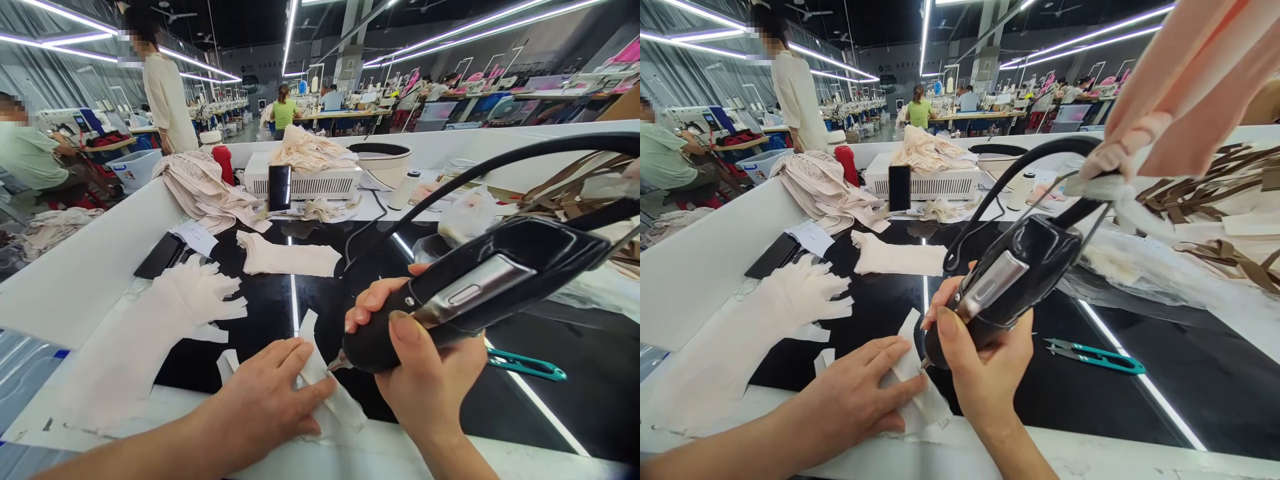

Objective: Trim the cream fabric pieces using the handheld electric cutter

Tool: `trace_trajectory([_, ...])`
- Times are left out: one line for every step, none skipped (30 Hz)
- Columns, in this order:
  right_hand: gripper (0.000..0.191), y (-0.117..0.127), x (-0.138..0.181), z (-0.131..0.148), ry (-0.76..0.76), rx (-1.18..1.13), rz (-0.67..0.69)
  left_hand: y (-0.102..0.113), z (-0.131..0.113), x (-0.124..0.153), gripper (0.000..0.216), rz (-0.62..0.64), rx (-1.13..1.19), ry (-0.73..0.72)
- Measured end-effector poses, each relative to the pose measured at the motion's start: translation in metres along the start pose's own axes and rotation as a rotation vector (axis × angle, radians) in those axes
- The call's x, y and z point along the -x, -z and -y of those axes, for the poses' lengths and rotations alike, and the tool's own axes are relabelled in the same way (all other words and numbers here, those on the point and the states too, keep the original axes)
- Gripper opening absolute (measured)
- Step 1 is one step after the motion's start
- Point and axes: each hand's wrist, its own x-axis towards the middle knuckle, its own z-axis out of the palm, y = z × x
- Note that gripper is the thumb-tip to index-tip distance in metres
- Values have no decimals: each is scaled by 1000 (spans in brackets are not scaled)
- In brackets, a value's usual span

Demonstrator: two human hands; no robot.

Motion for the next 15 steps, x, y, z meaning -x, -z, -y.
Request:
trace_trajectory([41, 0, 0, 0, 3, 8, 4, 0, 0, 0, 69, -5, 5, 3])
trace_trajectory([40, 0, 0, 0, 8, 16, 6, 0, 1, 0, 69, -11, 8, 5])
trace_trajectory([39, -1, -1, 0, 14, 21, 5, 0, 1, -1, 69, -18, 11, 7])
trace_trajectory([39, -1, -2, 0, 22, 21, 2, 0, 1, -1, 69, -23, 14, 9])
trace_trajectory([40, -2, -3, 0, 28, 18, -4, 1, 1, -1, 69, -28, 17, 11])
trace_trajectory([41, -3, -4, -1, 34, 13, -14, 1, 0, -1, 68, -32, 20, 11])
trace_trajectory([41, -4, -5, -2, 36, 8, -23, 1, 0, -2, 69, -33, 22, 11])
trace_trajectory([43, -4, -6, -3, 35, 7, -31, 1, -1, -2, 69, -31, 22, 13])
trace_trajectory([44, -5, -7, -4, 29, 7, -33, 1, -1, -2, 68, -28, 20, 15])
trace_trajectory([45, -5, -7, -5, 20, 7, -33, 0, -2, -2, 67, -23, 14, 21])
trace_trajectory([45, -4, -7, -6, 8, 6, -28, 0, -4, -2, 67, -23, 5, 25])
trace_trajectory([46, -4, -6, -6, -1, 4, -22, -1, -5, -2, 67, -28, -6, 29])
trace_trajectory([45, -3, -6, -6, -7, 3, -17, -2, -7, -2, 68, -40, -16, 32])
trace_trajectory([44, -3, -5, -6, -6, 4, -13, -2, -9, -2, 69, -56, -21, 34])
trace_trajectory([43, -2, -4, -6, -3, 6, -11, -1, -11, -3, 69, -69, -21, 37])
